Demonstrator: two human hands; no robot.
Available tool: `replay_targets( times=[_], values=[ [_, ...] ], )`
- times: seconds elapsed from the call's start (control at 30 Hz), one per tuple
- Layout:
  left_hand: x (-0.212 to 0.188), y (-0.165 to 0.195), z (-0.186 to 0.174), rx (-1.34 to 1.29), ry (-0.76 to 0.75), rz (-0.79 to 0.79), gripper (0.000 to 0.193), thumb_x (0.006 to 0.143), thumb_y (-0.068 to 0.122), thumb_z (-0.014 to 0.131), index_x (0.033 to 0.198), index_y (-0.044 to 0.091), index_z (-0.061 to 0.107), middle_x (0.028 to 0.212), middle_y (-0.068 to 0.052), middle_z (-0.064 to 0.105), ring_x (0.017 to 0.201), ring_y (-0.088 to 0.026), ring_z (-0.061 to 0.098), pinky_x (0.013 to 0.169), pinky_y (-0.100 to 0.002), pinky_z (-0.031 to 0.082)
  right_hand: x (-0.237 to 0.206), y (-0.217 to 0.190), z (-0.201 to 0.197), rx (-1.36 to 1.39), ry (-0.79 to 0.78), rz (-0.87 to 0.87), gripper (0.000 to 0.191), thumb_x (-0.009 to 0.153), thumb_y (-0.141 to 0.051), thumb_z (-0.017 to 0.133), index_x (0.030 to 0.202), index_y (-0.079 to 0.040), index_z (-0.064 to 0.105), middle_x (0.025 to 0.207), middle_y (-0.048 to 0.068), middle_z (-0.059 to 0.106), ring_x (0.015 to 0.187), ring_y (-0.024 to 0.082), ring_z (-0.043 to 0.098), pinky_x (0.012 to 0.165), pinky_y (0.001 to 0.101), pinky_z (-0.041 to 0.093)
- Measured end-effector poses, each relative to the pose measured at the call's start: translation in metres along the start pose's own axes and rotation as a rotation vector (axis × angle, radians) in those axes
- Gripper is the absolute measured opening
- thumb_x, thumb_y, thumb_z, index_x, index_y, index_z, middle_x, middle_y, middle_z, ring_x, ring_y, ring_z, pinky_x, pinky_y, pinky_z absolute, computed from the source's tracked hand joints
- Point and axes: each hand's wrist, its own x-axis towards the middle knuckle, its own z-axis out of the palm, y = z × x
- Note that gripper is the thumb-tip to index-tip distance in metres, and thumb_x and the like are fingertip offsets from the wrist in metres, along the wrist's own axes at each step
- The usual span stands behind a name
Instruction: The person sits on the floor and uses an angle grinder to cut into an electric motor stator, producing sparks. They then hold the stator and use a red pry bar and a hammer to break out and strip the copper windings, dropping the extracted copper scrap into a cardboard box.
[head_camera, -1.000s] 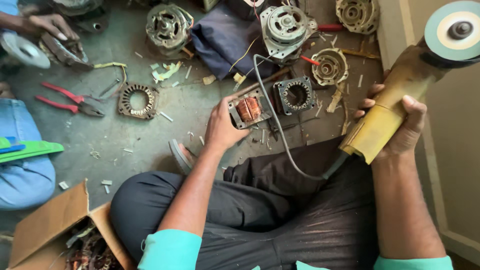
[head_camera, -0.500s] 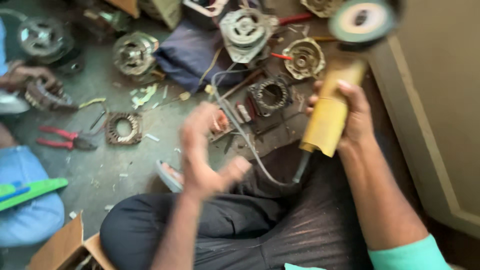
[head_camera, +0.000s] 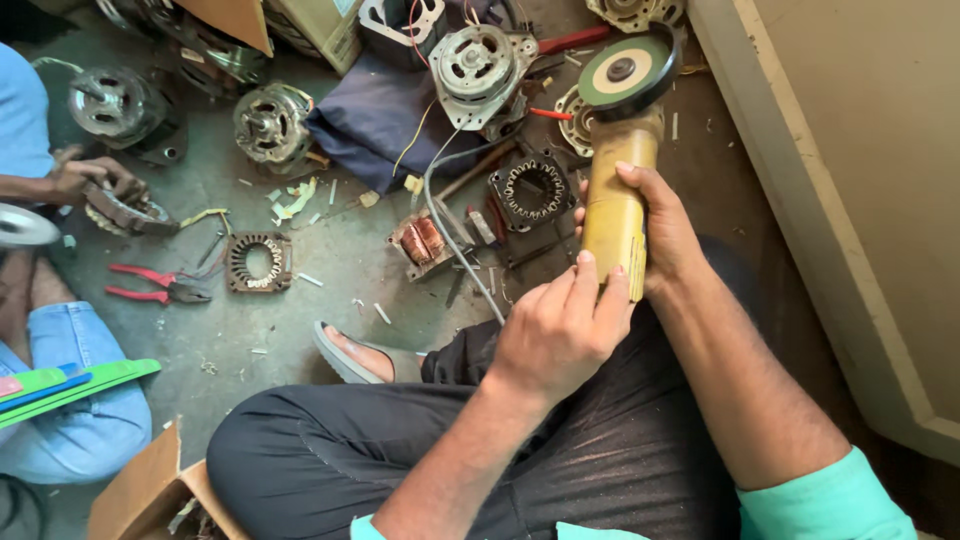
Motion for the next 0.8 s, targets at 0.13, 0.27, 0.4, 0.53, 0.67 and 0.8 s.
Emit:
replay_targets(
  times=[0.13, 0.27, 0.4, 0.53, 0.67, 0.8],
  values=[
    [-0.002, -0.003, -0.020, -0.387, -0.030, -0.210, 0.053, 0.088, 0.039, 0.083, 0.125, 0.005, 0.065, 0.124, -0.020, 0.073, 0.105, -0.031, 0.075, 0.090, -0.039, 0.061, -0.010, -0.003, 0.004, -0.067, -0.011, -0.101, 0.051, 0.089, -0.039, 0.069, 0.123, -0.002, 0.060, 0.103, 0.011, 0.066, 0.088, 0.024, 0.068, 0.080, 0.0388, 0.060],
    [-0.003, 0.000, -0.023, -0.569, -0.051, -0.458, 0.087, 0.082, 0.051, 0.081, 0.144, -0.002, 0.050, 0.125, -0.026, 0.069, 0.110, -0.037, 0.073, 0.093, -0.044, 0.060, -0.025, -0.007, 0.014, -0.053, -0.125, -0.243, 0.057, 0.091, -0.040, 0.067, 0.130, 0.001, 0.058, 0.119, 0.013, 0.066, 0.097, 0.024, 0.069, 0.088, 0.0390, 0.061],
    [0.001, 0.000, -0.003, -0.808, -0.263, -0.650, 0.093, 0.081, 0.052, 0.078, 0.152, 0.000, 0.046, 0.119, -0.025, 0.072, 0.111, -0.037, 0.074, 0.099, -0.046, 0.059, -0.032, -0.020, 0.024, -0.073, -0.241, -0.340, 0.058, 0.094, -0.036, 0.071, 0.134, 0.005, 0.057, 0.122, 0.014, 0.067, 0.101, 0.023, 0.068, 0.087, 0.0381, 0.060],
    [0.008, -0.005, 0.027, -0.789, -0.053, -0.574, 0.094, 0.082, 0.045, 0.080, 0.157, 0.001, 0.043, 0.125, -0.027, 0.070, 0.115, -0.042, 0.072, 0.100, -0.048, 0.059, -0.027, -0.042, 0.034, -0.280, -0.218, -0.463, 0.051, 0.097, -0.030, 0.075, 0.131, 0.003, 0.054, 0.115, 0.016, 0.065, 0.094, 0.025, 0.069, 0.086, 0.0381, 0.061],
    [0.032, -0.008, 0.066, -0.747, 0.117, -0.552, 0.109, 0.076, 0.038, 0.079, 0.164, -0.001, 0.028, 0.132, -0.028, 0.064, 0.113, -0.045, 0.069, 0.094, -0.048, 0.059, -0.011, -0.072, 0.039, -0.463, -0.118, -0.587, 0.053, 0.097, -0.015, 0.087, 0.134, 0.003, 0.055, 0.116, 0.013, 0.066, 0.102, 0.024, 0.072, 0.092, 0.0383, 0.063],
    [0.084, -0.013, 0.101, -0.752, -0.005, -0.661, 0.107, 0.083, 0.039, 0.077, 0.170, 0.002, 0.025, 0.134, -0.027, 0.063, 0.109, -0.041, 0.071, 0.090, -0.047, 0.061, 0.031, -0.112, 0.024, -0.896, 0.014, -0.835, 0.071, 0.088, 0.000, 0.094, 0.143, 0.000, 0.048, 0.133, 0.012, 0.066, 0.122, 0.025, 0.073, 0.107, 0.0370, 0.063]
  ],
)
